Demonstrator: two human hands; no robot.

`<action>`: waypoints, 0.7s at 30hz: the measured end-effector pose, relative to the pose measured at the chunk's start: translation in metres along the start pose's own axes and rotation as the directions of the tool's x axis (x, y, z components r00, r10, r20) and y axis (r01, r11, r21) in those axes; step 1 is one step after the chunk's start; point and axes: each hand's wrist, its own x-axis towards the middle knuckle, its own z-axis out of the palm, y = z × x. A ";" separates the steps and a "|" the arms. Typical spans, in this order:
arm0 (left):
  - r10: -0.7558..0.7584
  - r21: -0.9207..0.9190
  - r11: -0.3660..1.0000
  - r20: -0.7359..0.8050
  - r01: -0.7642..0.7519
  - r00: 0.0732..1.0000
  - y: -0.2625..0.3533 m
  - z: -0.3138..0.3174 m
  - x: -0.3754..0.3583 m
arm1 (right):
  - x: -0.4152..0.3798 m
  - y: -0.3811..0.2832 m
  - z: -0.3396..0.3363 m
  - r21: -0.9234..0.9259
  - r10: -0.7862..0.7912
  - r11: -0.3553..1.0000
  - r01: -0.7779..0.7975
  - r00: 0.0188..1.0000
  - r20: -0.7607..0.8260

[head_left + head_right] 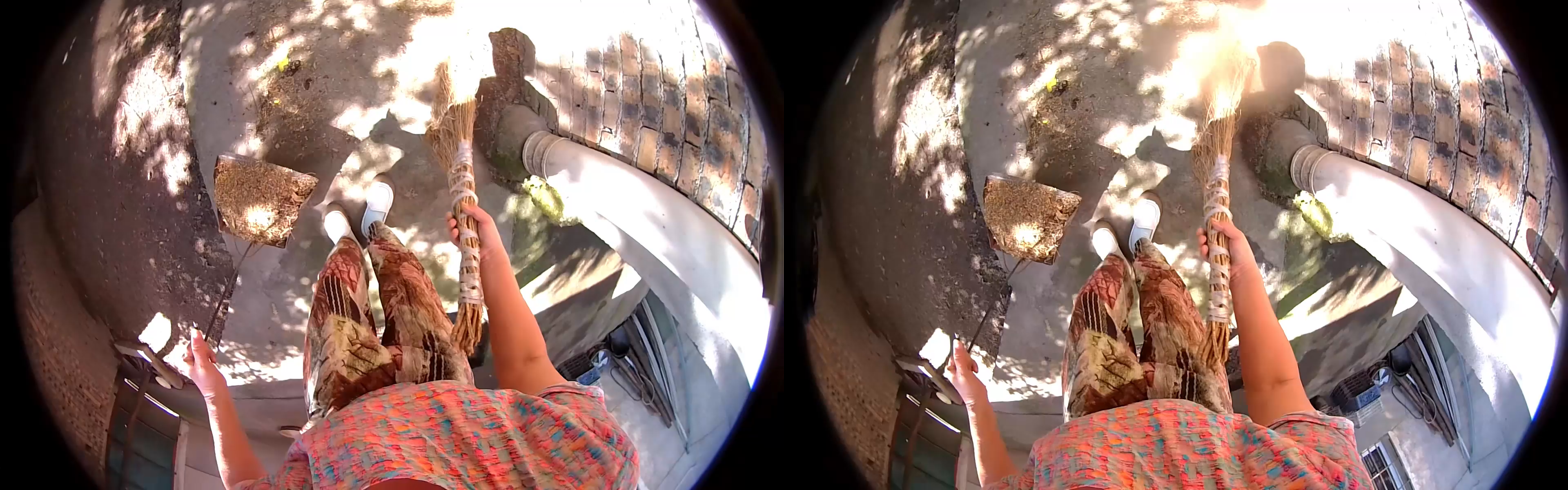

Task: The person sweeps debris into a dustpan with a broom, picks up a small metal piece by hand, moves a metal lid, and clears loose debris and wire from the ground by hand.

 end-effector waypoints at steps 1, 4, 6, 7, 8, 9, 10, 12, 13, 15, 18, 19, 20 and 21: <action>-0.063 -0.066 0.996 -0.040 0.060 0.997 -0.015 -0.005 -0.007 | -0.007 -0.002 -0.008 -0.106 0.000 0.994 -0.011 0.994 -0.105; -0.204 -0.129 0.973 -0.106 0.190 0.973 -0.041 -0.001 -0.030 | 0.006 -0.011 -0.024 -0.795 -0.210 0.602 -0.078 0.945 -0.252; -0.272 -0.214 0.947 -0.143 0.239 0.952 -0.066 0.000 -0.044 | 0.000 -0.014 -0.010 -0.872 -0.257 0.490 -0.008 0.954 -0.154; -0.307 -0.244 0.934 -0.182 0.260 0.934 -0.079 0.001 -0.053 | -0.011 -0.011 0.006 -0.896 -0.269 0.443 0.040 0.959 -0.090; -0.356 -0.259 0.917 -0.187 0.304 0.916 -0.091 0.001 -0.062 | -0.019 -0.002 0.015 -0.912 -0.244 0.410 0.020 0.966 -0.088; -0.385 -0.282 0.902 -0.188 0.326 0.904 -0.100 0.001 -0.066 | -0.032 0.008 0.024 -0.923 -0.263 0.379 0.060 0.964 -0.045; -0.418 -0.344 0.873 -0.165 0.345 0.893 -0.110 0.001 -0.073 | -0.042 0.018 0.035 -0.932 -0.282 0.347 0.106 0.959 0.004; -0.478 -0.362 0.845 -0.184 0.393 0.859 -0.128 0.007 -0.093 | -0.058 0.042 0.058 -0.965 -0.229 0.235 0.114 0.972 0.059; -0.488 -0.387 0.831 -0.163 0.399 0.858 -0.140 0.009 -0.101 | -0.065 0.056 0.072 -0.979 -0.197 0.157 0.129 0.976 0.097; -0.565 -0.454 0.773 -0.172 0.444 0.807 -0.164 0.015 -0.117 | -0.066 0.082 0.106 -0.994 0.003 0.063 0.090 0.996 0.090; -0.629 -0.533 0.709 -0.185 0.461 0.755 -0.191 0.015 -0.139 | -0.043 0.147 0.147 -0.999 0.241 -0.039 0.017 0.970 0.007; -0.675 -0.521 0.686 -0.196 0.507 0.712 -0.196 0.014 -0.144 | -0.033 0.172 0.154 -0.998 0.309 -0.039 -0.058 0.949 -0.067; -0.656 -0.538 0.697 -0.212 0.474 0.724 -0.206 0.012 -0.151 | -0.005 0.196 0.137 -0.998 0.410 0.067 -0.021 0.912 0.008; -0.680 -0.551 0.682 -0.238 0.480 0.693 -0.204 0.010 -0.152 | 0.024 0.218 0.120 -0.984 0.501 0.177 0.000 0.861 0.090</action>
